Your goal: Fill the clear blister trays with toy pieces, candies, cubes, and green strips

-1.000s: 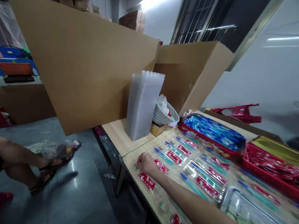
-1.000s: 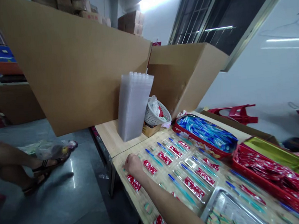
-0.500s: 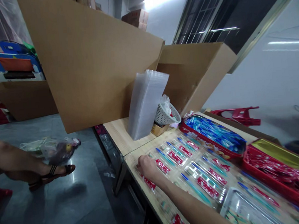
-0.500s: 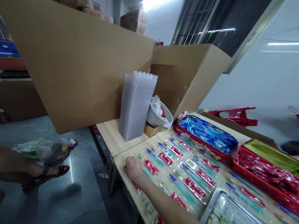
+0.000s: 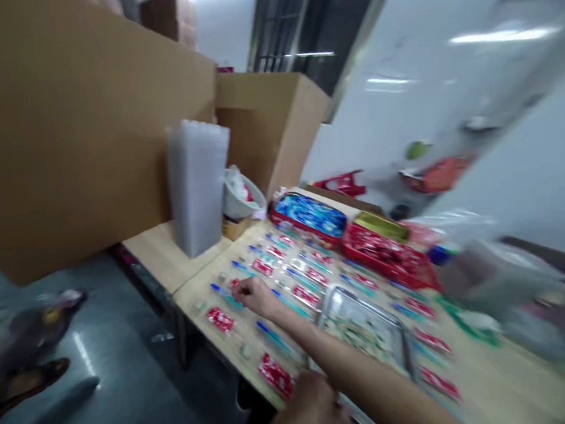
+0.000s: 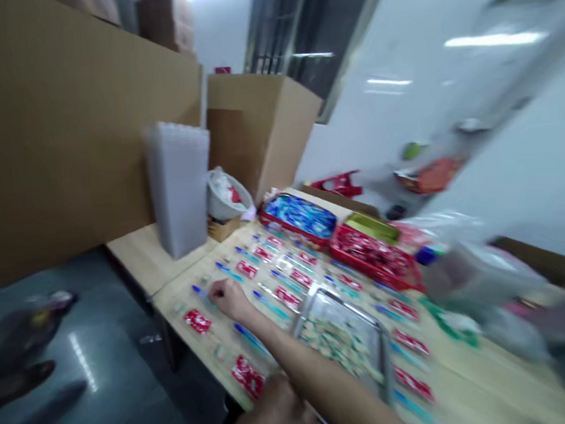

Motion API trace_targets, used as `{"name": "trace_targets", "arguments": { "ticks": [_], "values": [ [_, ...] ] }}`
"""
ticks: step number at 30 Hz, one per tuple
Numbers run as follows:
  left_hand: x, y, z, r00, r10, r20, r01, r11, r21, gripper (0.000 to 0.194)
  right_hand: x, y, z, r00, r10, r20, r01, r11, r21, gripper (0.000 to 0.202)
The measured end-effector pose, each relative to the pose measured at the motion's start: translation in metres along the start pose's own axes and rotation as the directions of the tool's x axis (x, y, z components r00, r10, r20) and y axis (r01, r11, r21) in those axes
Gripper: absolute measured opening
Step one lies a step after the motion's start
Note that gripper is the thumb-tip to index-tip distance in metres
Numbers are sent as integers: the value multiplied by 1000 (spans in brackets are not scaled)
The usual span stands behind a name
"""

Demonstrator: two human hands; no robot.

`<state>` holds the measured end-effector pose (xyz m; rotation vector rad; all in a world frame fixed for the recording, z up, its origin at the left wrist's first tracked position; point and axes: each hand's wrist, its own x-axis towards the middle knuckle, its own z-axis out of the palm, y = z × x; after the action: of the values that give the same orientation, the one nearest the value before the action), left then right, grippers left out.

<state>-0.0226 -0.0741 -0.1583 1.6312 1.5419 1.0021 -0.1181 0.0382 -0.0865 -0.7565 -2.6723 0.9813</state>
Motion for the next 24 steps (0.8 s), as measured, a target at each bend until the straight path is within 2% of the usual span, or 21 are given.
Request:
{"name": "trace_targets", "arguments": {
  "ticks": [4, 7, 10, 13, 16, 18, 20, 22, 24],
  "values": [
    [8, 2, 8, 1000, -4, -20, 7, 991, 132, 20, -80, 64, -60, 989, 105, -108, -85, 980, 178, 14],
    [14, 18, 15, 996, 71, 48, -78, 985, 155, 19, -153, 113, -86, 939, 261, -224, -164, 912, 376, 17],
    [18, 36, 26, 982, 123, 145, -145, 977, 154, 22, -217, 149, -87, 884, 374, -281, -224, 865, 448, 27],
    [24, 49, 36, 981, 98, 166, -126, 977, 171, 23, -262, 164, -70, 844, 396, -363, -257, 891, 375, 34],
    [31, 54, 43, 989, 81, 121, -105, 974, 202, 15, -283, 165, -45, 801, 350, -486, -276, 936, 219, 23],
    [38, 56, 47, 994, 74, 80, -94, 954, 286, 16, -286, 163, -32, 769, 310, -559, -299, 947, 114, 12],
    [44, 56, 52, 998, 52, 30, -59, 919, 389, 11, -284, 162, -23, 748, 262, -610, -318, 948, 17, 12],
    [50, 54, 56, 999, 32, -3, -27, 892, 450, 14, -282, 160, -21, 748, 210, -630, -306, 951, -47, 17],
    [53, 50, 57, 999, 46, -2, -40, 880, 473, 26, -281, 159, -24, 768, 167, -619, -269, 960, -74, 23]
  ]
}}
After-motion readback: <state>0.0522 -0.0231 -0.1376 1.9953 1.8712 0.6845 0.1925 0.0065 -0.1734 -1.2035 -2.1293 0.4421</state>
